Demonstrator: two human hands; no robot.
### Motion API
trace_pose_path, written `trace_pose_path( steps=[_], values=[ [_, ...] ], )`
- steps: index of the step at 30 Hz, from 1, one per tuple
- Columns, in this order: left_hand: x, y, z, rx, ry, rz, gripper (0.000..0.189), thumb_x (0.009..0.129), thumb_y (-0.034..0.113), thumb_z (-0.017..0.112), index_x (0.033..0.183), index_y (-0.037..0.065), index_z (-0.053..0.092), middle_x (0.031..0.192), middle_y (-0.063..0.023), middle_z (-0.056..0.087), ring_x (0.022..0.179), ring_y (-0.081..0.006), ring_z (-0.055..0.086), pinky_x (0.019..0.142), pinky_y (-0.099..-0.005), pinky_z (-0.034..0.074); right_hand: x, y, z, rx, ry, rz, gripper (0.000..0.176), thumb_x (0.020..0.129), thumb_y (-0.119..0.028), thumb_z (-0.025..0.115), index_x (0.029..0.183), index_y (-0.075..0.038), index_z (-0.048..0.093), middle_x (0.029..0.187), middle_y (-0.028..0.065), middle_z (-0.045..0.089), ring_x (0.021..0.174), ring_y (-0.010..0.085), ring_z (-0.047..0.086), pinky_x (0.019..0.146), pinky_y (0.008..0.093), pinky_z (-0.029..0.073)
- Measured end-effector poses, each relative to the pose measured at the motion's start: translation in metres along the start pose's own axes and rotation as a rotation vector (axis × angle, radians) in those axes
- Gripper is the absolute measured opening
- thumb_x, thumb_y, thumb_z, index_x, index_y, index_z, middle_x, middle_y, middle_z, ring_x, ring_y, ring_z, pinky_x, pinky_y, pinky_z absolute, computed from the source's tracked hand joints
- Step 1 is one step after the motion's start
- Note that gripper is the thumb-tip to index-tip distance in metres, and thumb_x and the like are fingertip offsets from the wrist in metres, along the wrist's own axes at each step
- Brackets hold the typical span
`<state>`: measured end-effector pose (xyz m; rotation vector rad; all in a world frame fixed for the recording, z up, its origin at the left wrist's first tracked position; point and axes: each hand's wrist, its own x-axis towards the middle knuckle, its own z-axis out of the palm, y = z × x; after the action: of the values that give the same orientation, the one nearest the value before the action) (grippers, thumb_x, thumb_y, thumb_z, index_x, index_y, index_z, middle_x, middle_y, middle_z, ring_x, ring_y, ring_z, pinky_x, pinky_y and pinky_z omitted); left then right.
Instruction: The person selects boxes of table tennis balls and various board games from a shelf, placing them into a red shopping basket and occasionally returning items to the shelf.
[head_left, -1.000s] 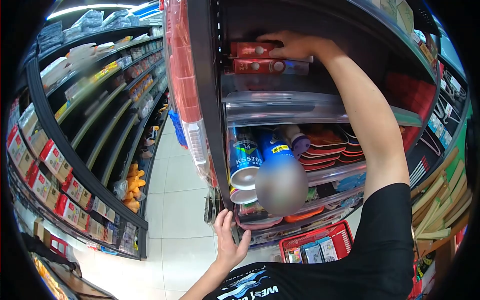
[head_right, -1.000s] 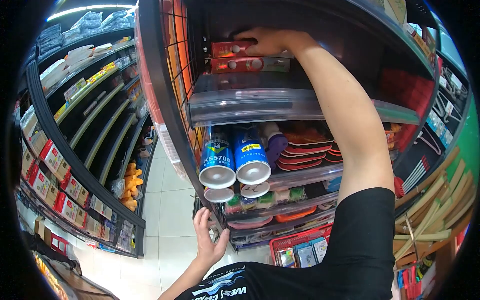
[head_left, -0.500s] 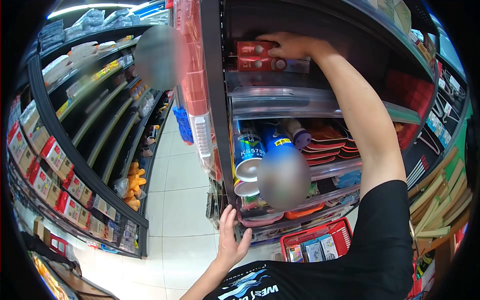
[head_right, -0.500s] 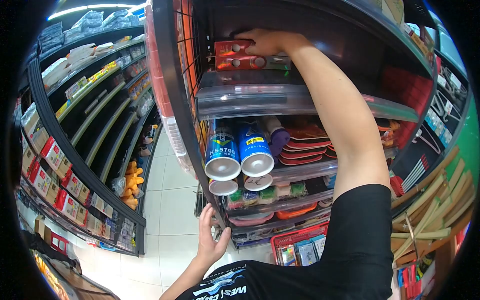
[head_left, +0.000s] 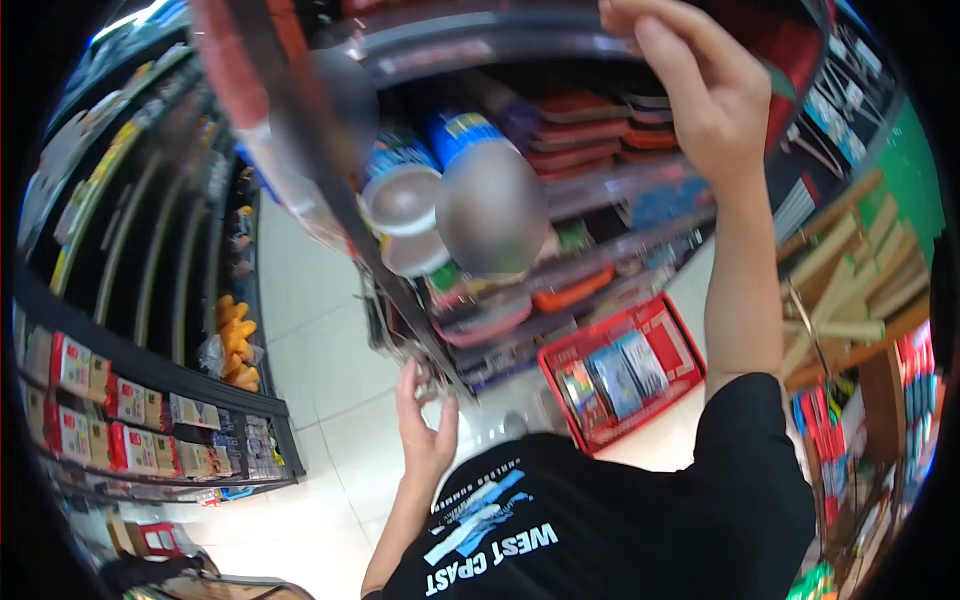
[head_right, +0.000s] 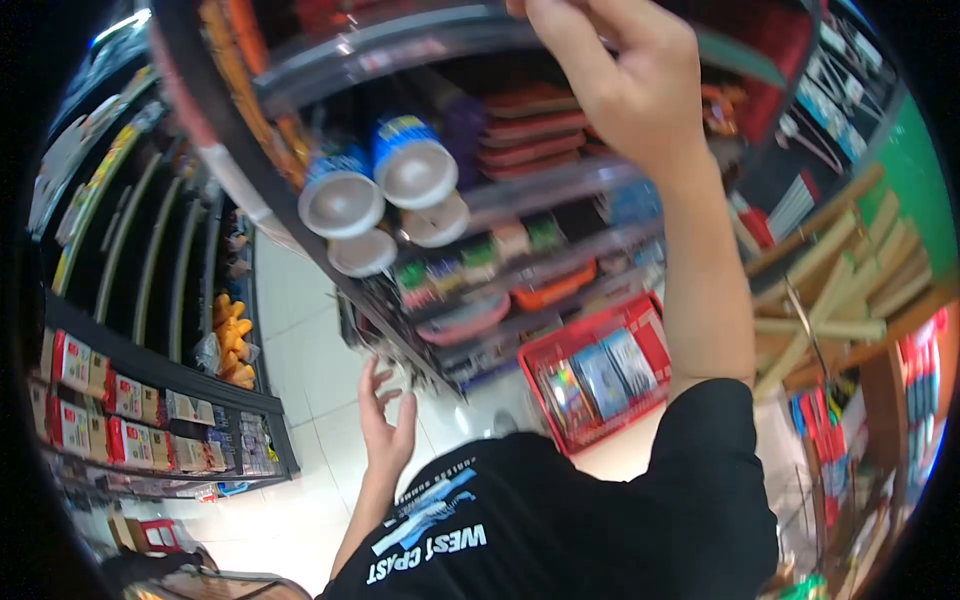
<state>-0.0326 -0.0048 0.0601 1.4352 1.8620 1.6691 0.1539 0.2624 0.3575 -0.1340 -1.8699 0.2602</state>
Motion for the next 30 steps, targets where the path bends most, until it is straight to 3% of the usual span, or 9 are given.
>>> trace_pose_path(
  steps=[10, 13, 18, 22, 23, 24, 26, 27, 30],
  values=[
    [-0.057, -0.036, 0.023, -0.121, -0.379, -0.367, 0.063, 0.09, 0.009, 0.06, 0.145, 0.005, 0.03, 0.143, -0.0158, 0.04, 0.114, -0.0215, 0.052, 0.087, -0.0305, 0.048, -0.409, 0.012, -0.026, -0.019, 0.047, 1.269, 0.02, 0.095, -0.012, 0.055, 0.102, 0.001, 0.068, 0.088, 0.0039, 0.069, 0.08, 0.0112, 0.063, 0.072, 0.027, 0.05],
    [-0.066, -0.047, 0.027, -0.06, -0.442, -0.407, 0.063, 0.09, 0.009, 0.06, 0.145, 0.006, 0.03, 0.142, -0.0161, 0.042, 0.111, -0.0205, 0.053, 0.085, -0.0297, 0.048, -0.515, 0.008, -0.023, -0.154, -0.089, 1.35, 0.021, 0.094, -0.017, 0.058, 0.101, 0.0, 0.067, 0.085, 0.0044, 0.068, 0.08, 0.0104, 0.062, 0.072, 0.0265, 0.049],
    [-0.082, -0.064, 0.036, 0.003, -0.49, -0.532, 0.061, 0.091, 0.01, 0.061, 0.144, 0.005, 0.031, 0.138, -0.0183, 0.046, 0.104, -0.0194, 0.058, 0.079, -0.0291, 0.05, -0.605, 0.006, -0.008, -0.42, -0.394, 1.494, 0.026, 0.084, -0.025, 0.066, 0.099, -0.003, 0.067, 0.082, 0.0123, 0.067, 0.076, 0.0239, 0.065, 0.071, 0.0337, 0.051],
    [-0.092, -0.066, 0.047, 0.036, -0.516, -0.597, 0.062, 0.091, 0.01, 0.06, 0.145, 0.006, 0.03, 0.135, -0.0199, 0.047, 0.1, -0.0185, 0.06, 0.077, -0.0289, 0.051, -0.646, 0.019, 0.017, -0.315, -0.45, 1.627, 0.032, 0.077, -0.029, 0.072, 0.09, -0.002, 0.064, 0.077, 0.0163, 0.066, 0.079, 0.0319, 0.066, 0.071, 0.0386, 0.051],
    [-0.093, -0.065, 0.052, 0.079, -0.536, -0.632, 0.062, 0.092, 0.011, 0.06, 0.145, 0.006, 0.029, 0.134, -0.0204, 0.048, 0.099, -0.0181, 0.06, 0.076, -0.029, 0.051, -0.668, 0.029, 0.027, -0.243, -0.52, 1.706, 0.043, 0.073, -0.029, 0.075, 0.101, -0.001, 0.059, 0.094, 0.0177, 0.065, 0.094, 0.0333, 0.064, 0.078, 0.0401, 0.051],
    [-0.095, -0.064, 0.052, 0.105, -0.556, -0.655, 0.062, 0.092, 0.011, 0.061, 0.145, 0.006, 0.029, 0.133, -0.0209, 0.048, 0.098, -0.0178, 0.06, 0.075, -0.0291, 0.051, -0.673, 0.028, 0.033, -0.219, -0.52, 1.723, 0.043, 0.073, -0.029, 0.075, 0.101, -0.001, 0.059, 0.094, 0.0177, 0.065, 0.094, 0.0333, 0.064, 0.078, 0.0401, 0.051],
    [-0.099, -0.065, 0.05, 0.164, -0.572, -0.657, 0.063, 0.092, 0.011, 0.061, 0.145, 0.006, 0.029, 0.131, -0.0209, 0.05, 0.095, -0.018, 0.061, 0.075, -0.0295, 0.051, -0.682, 0.026, 0.05, -0.531, -0.568, 1.62, 0.059, 0.07, -0.026, 0.077, 0.115, 0.0, 0.049, 0.114, 0.0191, 0.058, 0.108, 0.0361, 0.057, 0.088, 0.0423, 0.05],
    [-0.1, -0.063, 0.05, 0.17, -0.578, -0.683, 0.062, 0.092, 0.011, 0.061, 0.145, 0.007, 0.029, 0.13, -0.0208, 0.05, 0.094, -0.0179, 0.061, 0.075, -0.0292, 0.051, -0.682, 0.032, 0.053, -0.463, -0.648, 1.739, 0.082, 0.067, -0.026, 0.079, 0.132, -0.001, 0.036, 0.127, 0.0219, 0.048, 0.119, 0.039, 0.049, 0.098, 0.044, 0.046],
    [-0.103, -0.059, 0.049, 0.198, -0.581, -0.758, 0.062, 0.092, 0.008, 0.06, 0.145, 0.008, 0.029, 0.128, -0.0199, 0.051, 0.093, -0.0171, 0.061, 0.075, -0.0288, 0.052, -0.69, 0.039, 0.063, -0.543, -0.688, 1.699, 0.094, 0.066, -0.027, 0.081, 0.139, -0.001, 0.029, 0.126, 0.0239, 0.047, 0.119, 0.0395, 0.048, 0.098, 0.0423, 0.045]
  ],
)
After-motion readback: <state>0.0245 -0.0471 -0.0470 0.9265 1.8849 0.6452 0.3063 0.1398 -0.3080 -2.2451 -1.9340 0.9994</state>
